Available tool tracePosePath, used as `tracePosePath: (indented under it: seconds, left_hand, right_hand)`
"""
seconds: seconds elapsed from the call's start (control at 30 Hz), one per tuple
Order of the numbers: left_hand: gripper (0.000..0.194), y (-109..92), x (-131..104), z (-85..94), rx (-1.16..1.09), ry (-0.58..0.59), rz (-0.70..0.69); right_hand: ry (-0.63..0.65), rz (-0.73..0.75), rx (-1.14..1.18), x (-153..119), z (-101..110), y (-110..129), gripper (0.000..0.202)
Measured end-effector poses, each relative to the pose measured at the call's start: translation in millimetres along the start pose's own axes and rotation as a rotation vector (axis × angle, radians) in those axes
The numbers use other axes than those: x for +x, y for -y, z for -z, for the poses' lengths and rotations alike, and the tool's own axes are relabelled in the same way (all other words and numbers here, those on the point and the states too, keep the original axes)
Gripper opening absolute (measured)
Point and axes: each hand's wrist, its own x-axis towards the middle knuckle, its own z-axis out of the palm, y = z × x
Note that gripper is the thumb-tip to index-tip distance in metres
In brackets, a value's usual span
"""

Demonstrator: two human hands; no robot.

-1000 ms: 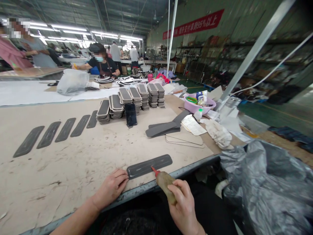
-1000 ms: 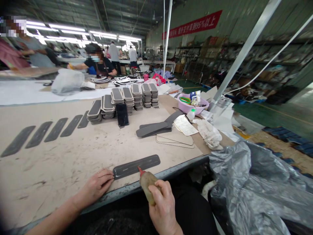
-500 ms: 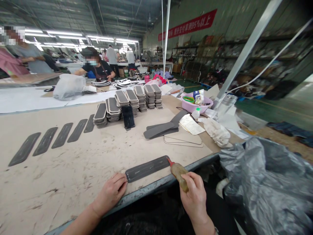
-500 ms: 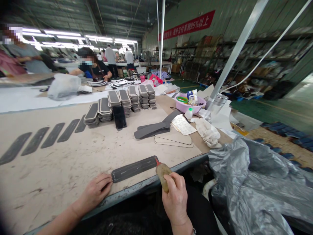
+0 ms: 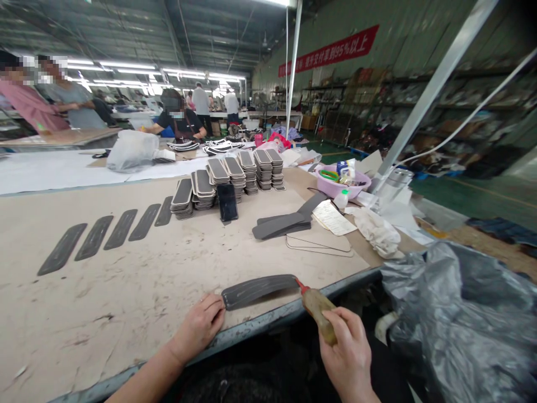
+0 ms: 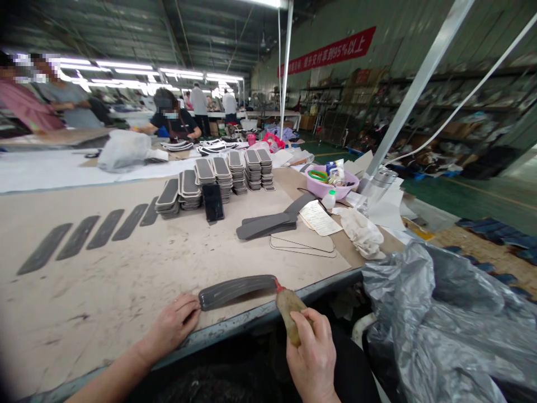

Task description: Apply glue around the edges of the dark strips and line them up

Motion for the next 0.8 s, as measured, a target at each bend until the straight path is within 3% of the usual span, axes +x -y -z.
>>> tracePosePath:
  seconds: [0.3, 0.63, 0.8]
  left_hand:
    - [0.016, -1.4, -1.8, 1.1, 0.036, 0.030, -0.008]
    - [0.015, -1.5, -3.1, 0.0, 0.080, 0.022, -0.015]
    - [0.016, -2.2, -1.9, 0.8, 0.059, 0.028, -0.010]
  right_hand:
    - [-0.107, -0.032, 0.050, 1.3, 5.4, -2.7, 0.022]
    - [0.045, -0.056, 0.056, -3.9, -8.8, -2.9, 0.018]
    - [-0.038, -0.044, 0.136, -2.3, -3.3, 6.3, 0.022]
